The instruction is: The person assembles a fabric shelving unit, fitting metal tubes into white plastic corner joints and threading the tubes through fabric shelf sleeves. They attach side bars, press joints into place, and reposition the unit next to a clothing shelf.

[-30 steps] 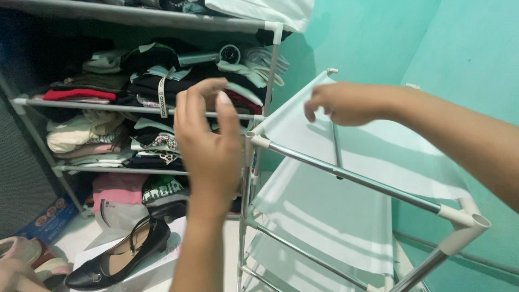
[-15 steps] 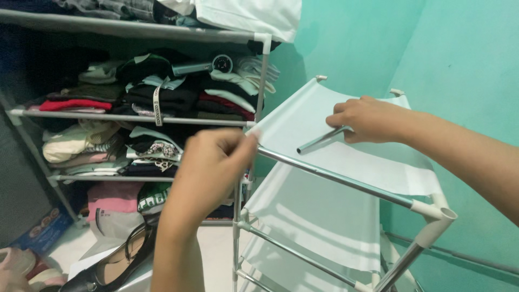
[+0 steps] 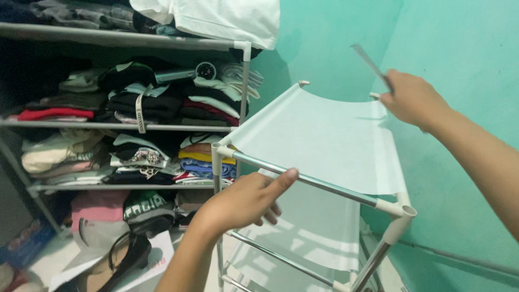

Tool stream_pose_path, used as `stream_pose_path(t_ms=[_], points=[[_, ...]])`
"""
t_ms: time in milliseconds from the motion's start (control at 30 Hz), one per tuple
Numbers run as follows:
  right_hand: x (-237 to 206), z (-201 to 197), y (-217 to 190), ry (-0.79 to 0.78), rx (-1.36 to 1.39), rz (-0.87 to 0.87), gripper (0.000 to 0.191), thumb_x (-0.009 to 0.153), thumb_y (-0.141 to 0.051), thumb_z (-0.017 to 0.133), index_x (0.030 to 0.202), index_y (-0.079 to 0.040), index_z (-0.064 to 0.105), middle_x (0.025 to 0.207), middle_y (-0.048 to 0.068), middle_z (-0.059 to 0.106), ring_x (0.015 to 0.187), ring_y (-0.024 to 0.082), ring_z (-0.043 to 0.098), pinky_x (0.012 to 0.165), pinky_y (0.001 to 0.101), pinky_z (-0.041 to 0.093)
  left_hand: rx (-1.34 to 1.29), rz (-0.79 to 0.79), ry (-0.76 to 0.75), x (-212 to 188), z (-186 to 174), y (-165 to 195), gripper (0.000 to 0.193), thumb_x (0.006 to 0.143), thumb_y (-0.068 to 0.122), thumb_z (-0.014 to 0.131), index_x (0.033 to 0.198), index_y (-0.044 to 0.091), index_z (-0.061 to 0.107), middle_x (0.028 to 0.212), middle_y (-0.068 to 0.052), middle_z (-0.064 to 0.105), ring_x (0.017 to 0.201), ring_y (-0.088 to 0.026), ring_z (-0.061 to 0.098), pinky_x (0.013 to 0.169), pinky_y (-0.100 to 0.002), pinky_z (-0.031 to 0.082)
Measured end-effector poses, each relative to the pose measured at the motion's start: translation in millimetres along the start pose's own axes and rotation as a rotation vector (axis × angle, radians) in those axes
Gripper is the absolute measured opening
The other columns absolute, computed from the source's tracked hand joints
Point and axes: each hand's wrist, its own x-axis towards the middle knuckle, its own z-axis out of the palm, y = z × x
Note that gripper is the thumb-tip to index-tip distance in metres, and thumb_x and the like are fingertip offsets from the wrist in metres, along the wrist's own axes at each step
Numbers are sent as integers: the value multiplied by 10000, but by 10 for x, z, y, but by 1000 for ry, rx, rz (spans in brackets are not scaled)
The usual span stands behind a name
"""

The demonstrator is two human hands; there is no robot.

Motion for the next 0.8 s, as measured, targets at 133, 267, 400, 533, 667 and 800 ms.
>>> stream_pose_path(t_ms=[133, 267, 400, 533, 667, 800], points=[[-61, 250, 317, 73, 149, 161, 234, 1026, -213, 603, 1123, -1, 629, 978, 254, 696, 899, 382, 633, 807, 483, 513, -380, 47, 38, 146, 109, -114, 850, 928, 693, 370, 1312, -41, 562, 1205, -231, 688, 1008, -297, 756, 672, -418, 664], [-252, 368, 321, -119, 737, 536, 250, 992, -217, 610, 1150, -27, 574, 943, 188, 649, 701, 208, 542, 651, 373, 480, -805, 117, 36, 244, 213, -160, 466, 959, 483, 479, 1194, 80, 473, 1278, -148, 536, 1247, -321, 583, 947, -537, 551], [-398, 369, 177, -193, 1124, 617, 295, 943, -159, 662, 1212, -158, 539, 877, 17, 506, 591, 92, 365, 519, 277, 337, -1268, 145, 101, 274, 297, -83, 206, 934, 228, 526, 1006, 78, 403, 1191, -141, 502, 1275, -345, 515, 1027, -633, 476], [-412, 455, 179, -287, 1338, 616, 226, 916, -95, 639, 1141, -77, 623, 762, -47, 455, 554, 68, 335, 496, 252, 291, -1646, 130, 176, 273, 340, 77, 125, 927, 124, 480, 974, 35, 406, 1056, -159, 445, 1070, -328, 473, 1023, -698, 469], [-424, 552, 281, -315, 1467, 624, 189, 915, -104, 678, 1094, -74, 621, 688, -75, 407, 529, 60, 324, 487, 248, 280, -1690, -57, 330, 306, 263, 177, 197, 919, 77, 355, 995, -72, 459, 1046, -213, 567, 983, -318, 599, 1079, -676, 417], [-570, 436, 202, -308, 1400, 631, 189, 917, -118, 721, 1047, -83, 589, 689, -83, 393, 532, 58, 293, 484, 256, 241, -1590, 30, 305, 274, 22, 28, 75, 884, 58, 416, 823, 81, 378, 776, -61, 386, 716, -218, 460, 1026, -701, 441]])
